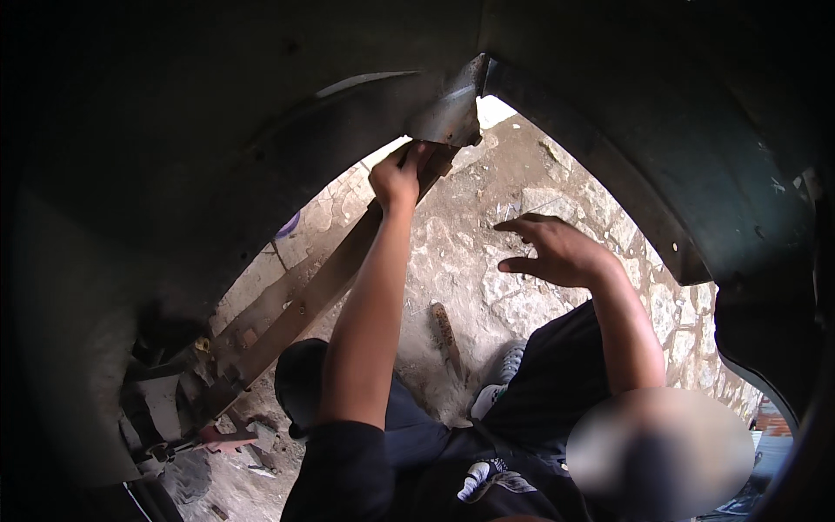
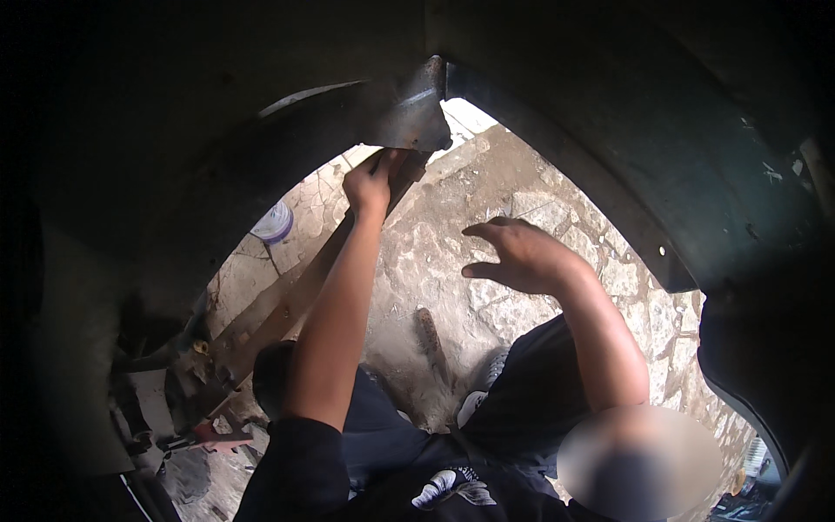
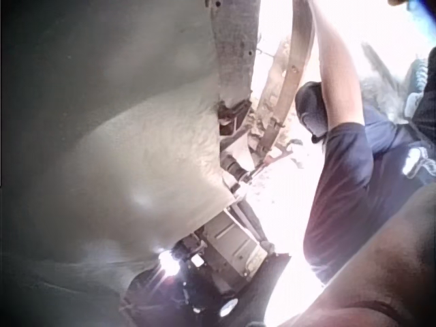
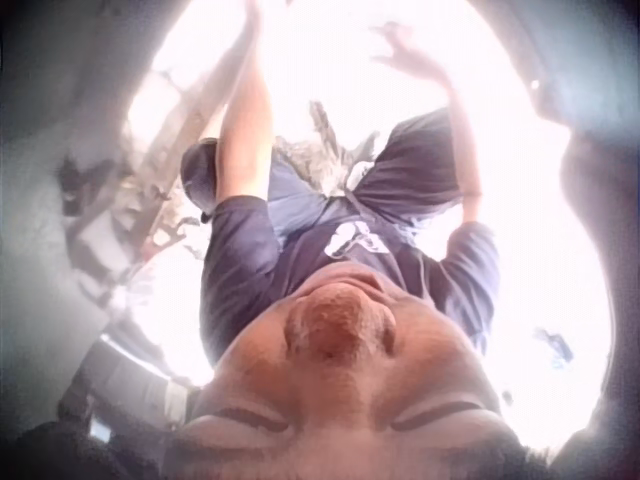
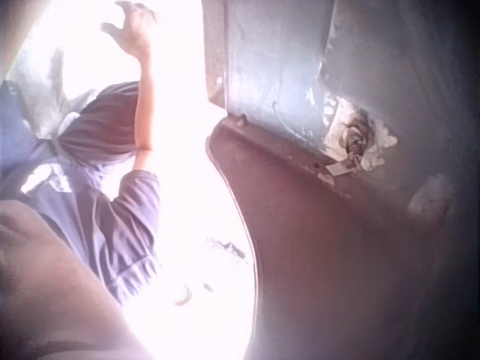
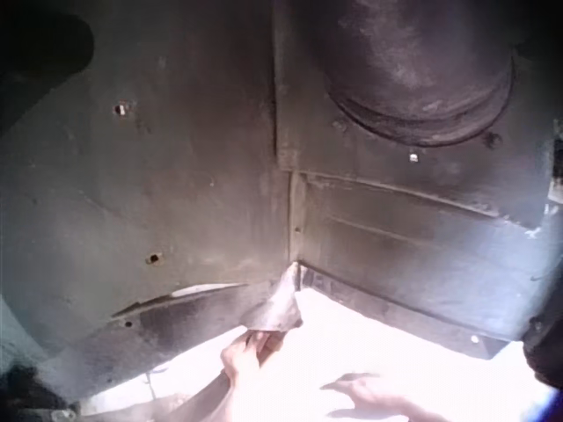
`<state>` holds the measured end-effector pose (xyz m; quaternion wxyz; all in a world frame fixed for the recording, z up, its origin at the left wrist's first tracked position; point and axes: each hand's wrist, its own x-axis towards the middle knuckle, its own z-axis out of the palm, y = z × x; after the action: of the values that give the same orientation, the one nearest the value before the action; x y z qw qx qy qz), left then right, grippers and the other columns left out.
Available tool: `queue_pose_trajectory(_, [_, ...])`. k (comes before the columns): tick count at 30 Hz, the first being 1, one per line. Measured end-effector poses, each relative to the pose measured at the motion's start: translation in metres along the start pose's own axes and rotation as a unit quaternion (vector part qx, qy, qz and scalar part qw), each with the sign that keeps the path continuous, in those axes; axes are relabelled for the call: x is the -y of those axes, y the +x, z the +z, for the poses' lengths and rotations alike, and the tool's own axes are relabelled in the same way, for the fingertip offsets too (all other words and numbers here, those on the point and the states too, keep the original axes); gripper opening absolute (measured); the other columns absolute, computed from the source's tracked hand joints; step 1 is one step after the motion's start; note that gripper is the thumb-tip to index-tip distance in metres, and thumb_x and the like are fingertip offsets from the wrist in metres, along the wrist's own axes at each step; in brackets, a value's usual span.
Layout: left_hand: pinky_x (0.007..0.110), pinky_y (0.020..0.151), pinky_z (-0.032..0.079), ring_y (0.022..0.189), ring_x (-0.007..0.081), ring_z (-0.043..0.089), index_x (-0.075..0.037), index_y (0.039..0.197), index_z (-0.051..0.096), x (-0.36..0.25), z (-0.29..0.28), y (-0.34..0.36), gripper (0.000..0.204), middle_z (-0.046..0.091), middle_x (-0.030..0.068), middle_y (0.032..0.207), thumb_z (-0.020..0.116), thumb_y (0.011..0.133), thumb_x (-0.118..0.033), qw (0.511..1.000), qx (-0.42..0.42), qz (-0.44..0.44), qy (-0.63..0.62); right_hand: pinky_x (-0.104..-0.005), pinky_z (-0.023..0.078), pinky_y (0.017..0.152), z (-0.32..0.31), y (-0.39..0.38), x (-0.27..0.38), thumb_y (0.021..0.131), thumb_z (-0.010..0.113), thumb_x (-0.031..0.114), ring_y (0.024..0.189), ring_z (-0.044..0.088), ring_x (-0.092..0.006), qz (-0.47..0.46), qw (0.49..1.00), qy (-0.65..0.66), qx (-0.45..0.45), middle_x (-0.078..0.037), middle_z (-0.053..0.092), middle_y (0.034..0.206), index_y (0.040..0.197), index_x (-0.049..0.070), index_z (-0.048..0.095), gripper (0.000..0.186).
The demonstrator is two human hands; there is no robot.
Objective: The person sits under a vehicle and repeatedly inserts and secures small metal fasteners into a metal beam on the undercarriage. They adjust the fasteners by hand and occasionally reposition their hands to reach different points along the beam.
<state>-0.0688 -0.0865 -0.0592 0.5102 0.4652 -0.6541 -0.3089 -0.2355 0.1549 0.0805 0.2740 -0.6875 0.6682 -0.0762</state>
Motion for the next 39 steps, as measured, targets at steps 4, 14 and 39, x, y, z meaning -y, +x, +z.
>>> queue_pose_trajectory(4, [0.038, 0.079, 0.054, 0.086, 0.0275, 0.072, -0.004, 0.098, 0.082, -0.028, -0.014, -0.039, 0.022, 0.078, 0.0103, 0.095, 0.083, 0.09, -0.024, 0.996, -0.067, 0.051, 0.039, -0.0492, 0.048, 0.111, 0.02, -0.006, 0.001, 0.096, 0.071, 0.052, 0.128, 0.06, -0.0419, -0.015, 1.0, -0.016, 0.022, -0.023, 0.063, 0.138, 0.147, 0.009, 0.056, 0.068])
queue_pose_trajectory(14, [0.037, 0.076, 0.056, 0.085, 0.0249, 0.072, -0.003, 0.102, 0.079, -0.027, -0.084, -0.155, 0.022, 0.075, 0.0122, 0.101, 0.081, 0.093, -0.023, 0.988, 0.093, -0.076, 0.095, -0.0507, 0.053, 0.1, 0.075, -0.017, -0.005, 0.096, 0.071, 0.048, 0.116, 0.067, -0.043, -0.004, 1.0, -0.008, 0.027, -0.026, 0.07, 0.123, 0.155, 0.007, 0.043, 0.077])
queue_pose_trajectory(39, [0.032, 0.071, 0.061, 0.093, 0.012, 0.068, -0.002, 0.119, 0.072, -0.06, -0.034, -0.3, 0.03, 0.074, 0.0057, 0.111, 0.063, 0.106, -0.027, 0.78, 0.073, -0.479, -0.395, -0.0353, 0.058, 0.09, 0.16, 0.02, -0.035, 0.109, 0.057, 0.028, 0.098, 0.071, -0.0182, 0.078, 0.89, 0.448, 0.032, -0.009, 0.074, 0.108, 0.123, -0.001, 0.068, 0.033])
